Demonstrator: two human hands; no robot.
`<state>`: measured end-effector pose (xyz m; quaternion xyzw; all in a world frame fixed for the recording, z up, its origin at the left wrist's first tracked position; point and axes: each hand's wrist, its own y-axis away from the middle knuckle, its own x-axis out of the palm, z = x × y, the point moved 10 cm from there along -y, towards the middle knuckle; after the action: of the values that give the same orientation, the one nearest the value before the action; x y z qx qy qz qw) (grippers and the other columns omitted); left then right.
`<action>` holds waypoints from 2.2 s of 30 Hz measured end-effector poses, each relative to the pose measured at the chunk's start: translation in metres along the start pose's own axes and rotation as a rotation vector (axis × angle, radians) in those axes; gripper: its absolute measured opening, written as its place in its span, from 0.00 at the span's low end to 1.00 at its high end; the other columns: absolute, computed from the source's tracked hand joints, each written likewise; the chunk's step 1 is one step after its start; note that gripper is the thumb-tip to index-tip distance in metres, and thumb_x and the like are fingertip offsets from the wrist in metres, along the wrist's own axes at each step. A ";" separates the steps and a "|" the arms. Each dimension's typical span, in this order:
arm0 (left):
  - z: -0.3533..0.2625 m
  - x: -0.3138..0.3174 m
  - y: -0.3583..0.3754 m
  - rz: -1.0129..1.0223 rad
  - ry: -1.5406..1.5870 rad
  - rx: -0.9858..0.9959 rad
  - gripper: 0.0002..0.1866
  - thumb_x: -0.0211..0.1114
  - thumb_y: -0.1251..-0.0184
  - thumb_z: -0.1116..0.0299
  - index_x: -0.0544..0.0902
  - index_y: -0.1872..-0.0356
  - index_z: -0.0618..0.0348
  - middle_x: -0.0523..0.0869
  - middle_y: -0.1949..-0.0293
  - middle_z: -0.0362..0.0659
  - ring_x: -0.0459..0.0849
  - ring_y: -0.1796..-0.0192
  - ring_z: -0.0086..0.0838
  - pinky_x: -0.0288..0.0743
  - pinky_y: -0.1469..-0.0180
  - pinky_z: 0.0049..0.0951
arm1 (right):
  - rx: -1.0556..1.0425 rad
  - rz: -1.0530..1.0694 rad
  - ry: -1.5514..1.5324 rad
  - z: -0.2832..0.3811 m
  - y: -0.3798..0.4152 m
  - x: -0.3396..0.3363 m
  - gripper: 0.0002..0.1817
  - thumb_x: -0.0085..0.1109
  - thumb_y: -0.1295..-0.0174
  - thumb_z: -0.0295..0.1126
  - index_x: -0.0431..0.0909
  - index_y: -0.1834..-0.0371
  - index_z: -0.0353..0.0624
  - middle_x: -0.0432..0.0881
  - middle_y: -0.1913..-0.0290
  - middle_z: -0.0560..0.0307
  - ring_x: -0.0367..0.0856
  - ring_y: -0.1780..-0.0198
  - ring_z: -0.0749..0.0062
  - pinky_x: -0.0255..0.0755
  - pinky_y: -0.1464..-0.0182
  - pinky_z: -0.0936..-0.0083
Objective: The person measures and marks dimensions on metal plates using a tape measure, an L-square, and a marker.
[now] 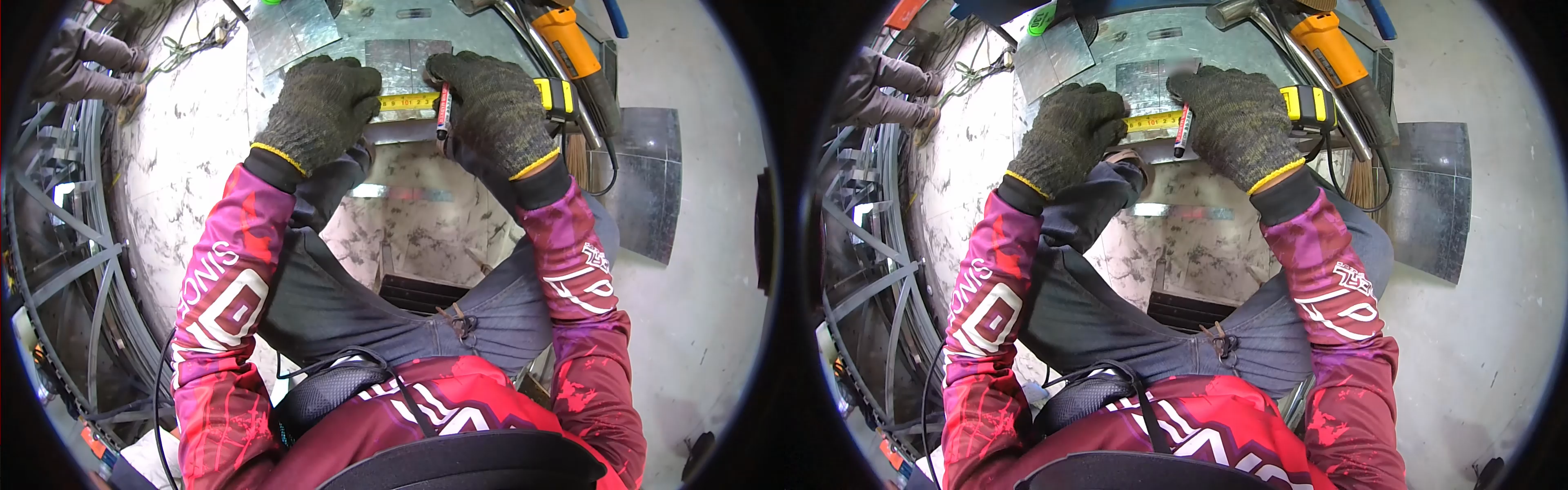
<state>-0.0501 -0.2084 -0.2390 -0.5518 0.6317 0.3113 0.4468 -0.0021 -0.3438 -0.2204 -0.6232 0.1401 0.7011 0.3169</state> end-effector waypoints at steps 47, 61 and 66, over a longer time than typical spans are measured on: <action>0.007 0.003 -0.001 0.012 0.074 -0.012 0.11 0.68 0.34 0.66 0.86 0.56 0.61 0.85 0.62 0.52 0.85 0.56 0.49 0.79 0.51 0.44 | -0.100 -0.147 -0.076 0.013 0.014 -0.010 0.33 0.78 0.57 0.28 0.82 0.41 0.50 0.86 0.51 0.49 0.85 0.49 0.50 0.79 0.44 0.55; 0.002 0.005 -0.002 -0.022 0.050 0.048 0.10 0.66 0.32 0.66 0.85 0.57 0.61 0.85 0.61 0.52 0.85 0.57 0.50 0.78 0.51 0.46 | -0.103 -0.129 -0.151 0.002 0.012 0.001 0.35 0.75 0.52 0.25 0.80 0.35 0.52 0.85 0.40 0.49 0.82 0.40 0.50 0.77 0.37 0.57; 0.000 0.002 -0.001 -0.006 0.067 0.056 0.10 0.66 0.33 0.66 0.85 0.57 0.60 0.85 0.61 0.52 0.84 0.57 0.50 0.78 0.51 0.46 | -0.044 -0.037 -0.144 -0.004 0.007 0.005 0.36 0.74 0.51 0.25 0.79 0.33 0.52 0.84 0.38 0.50 0.81 0.38 0.51 0.76 0.35 0.58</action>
<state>-0.0495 -0.2100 -0.2408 -0.5513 0.6530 0.2734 0.4415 -0.0031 -0.3502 -0.2275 -0.5806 0.0900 0.7408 0.3255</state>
